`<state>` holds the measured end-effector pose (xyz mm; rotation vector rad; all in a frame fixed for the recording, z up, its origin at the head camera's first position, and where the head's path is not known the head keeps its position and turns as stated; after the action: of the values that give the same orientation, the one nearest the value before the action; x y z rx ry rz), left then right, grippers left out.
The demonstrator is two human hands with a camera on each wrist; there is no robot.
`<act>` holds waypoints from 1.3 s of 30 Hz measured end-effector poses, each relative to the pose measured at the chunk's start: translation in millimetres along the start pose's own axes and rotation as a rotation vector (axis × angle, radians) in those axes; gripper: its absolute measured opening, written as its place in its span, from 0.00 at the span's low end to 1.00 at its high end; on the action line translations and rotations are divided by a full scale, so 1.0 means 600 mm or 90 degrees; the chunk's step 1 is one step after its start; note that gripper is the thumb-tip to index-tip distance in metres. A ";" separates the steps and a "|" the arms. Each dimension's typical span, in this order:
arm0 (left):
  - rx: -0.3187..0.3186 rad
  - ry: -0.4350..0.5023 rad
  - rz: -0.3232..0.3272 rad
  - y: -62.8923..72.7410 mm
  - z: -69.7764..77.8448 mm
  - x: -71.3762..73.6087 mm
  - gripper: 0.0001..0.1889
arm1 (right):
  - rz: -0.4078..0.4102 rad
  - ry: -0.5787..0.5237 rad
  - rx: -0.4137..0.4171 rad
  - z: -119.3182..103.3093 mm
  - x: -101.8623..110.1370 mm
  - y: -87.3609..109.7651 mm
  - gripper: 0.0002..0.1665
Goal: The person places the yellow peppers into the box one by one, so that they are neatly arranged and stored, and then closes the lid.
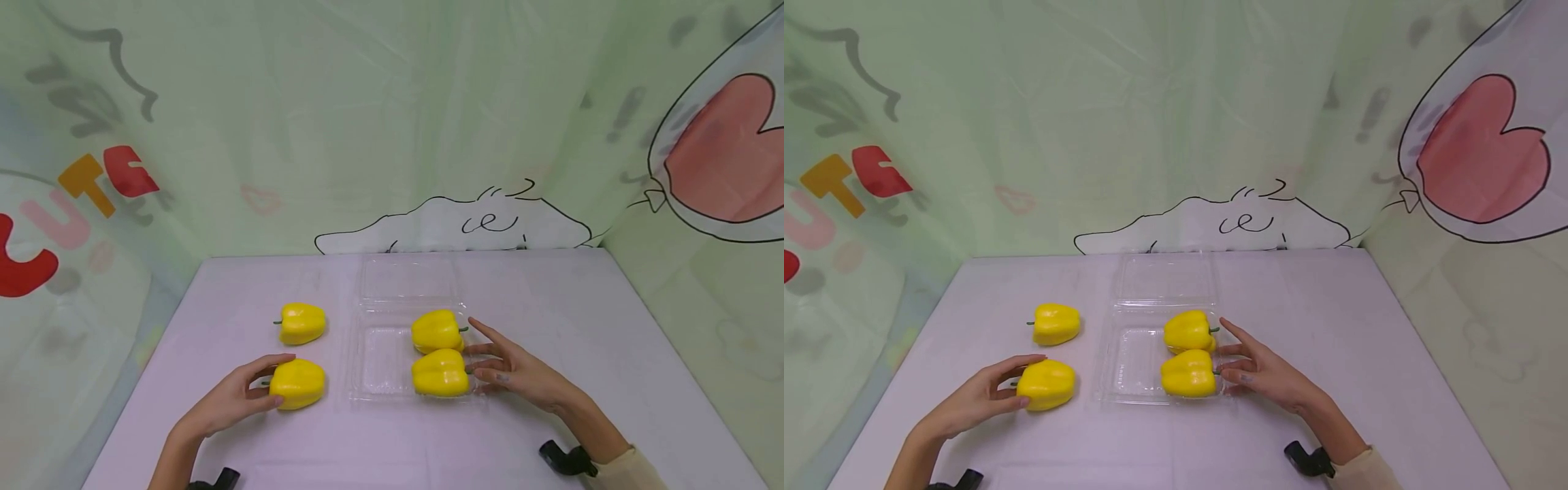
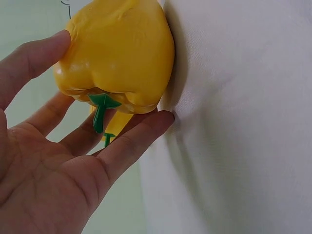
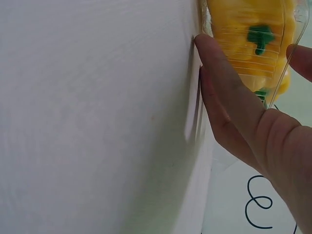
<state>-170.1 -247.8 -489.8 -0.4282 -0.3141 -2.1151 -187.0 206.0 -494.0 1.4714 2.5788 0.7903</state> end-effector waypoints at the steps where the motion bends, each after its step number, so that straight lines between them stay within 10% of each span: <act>1: -0.001 0.000 0.001 0.000 -0.001 0.000 0.36 | 0.000 0.000 0.000 0.000 0.000 0.000 0.60; 20: -0.001 -0.009 0.069 -0.006 0.014 0.002 0.36 | 0.008 0.007 -0.001 0.001 0.003 0.000 0.58; 39: -0.085 0.001 0.120 -0.032 0.087 -0.008 0.35 | 0.010 0.006 -0.010 -0.003 0.001 0.004 0.59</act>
<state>-174.2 -214.1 -445.5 -0.5141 -0.1273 -1.9578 -186.2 206.9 -491.4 1.4899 2.5645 0.8202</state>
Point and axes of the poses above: each hand's wrist, its own y-axis away from the middle knuckle, its own x-axis out of the back of the hand, z = x × y, the point moved 7 cm from there along -y, towards the middle knuckle, and after that the axes turned 10 degrees about -x, right-handed, at the moved point
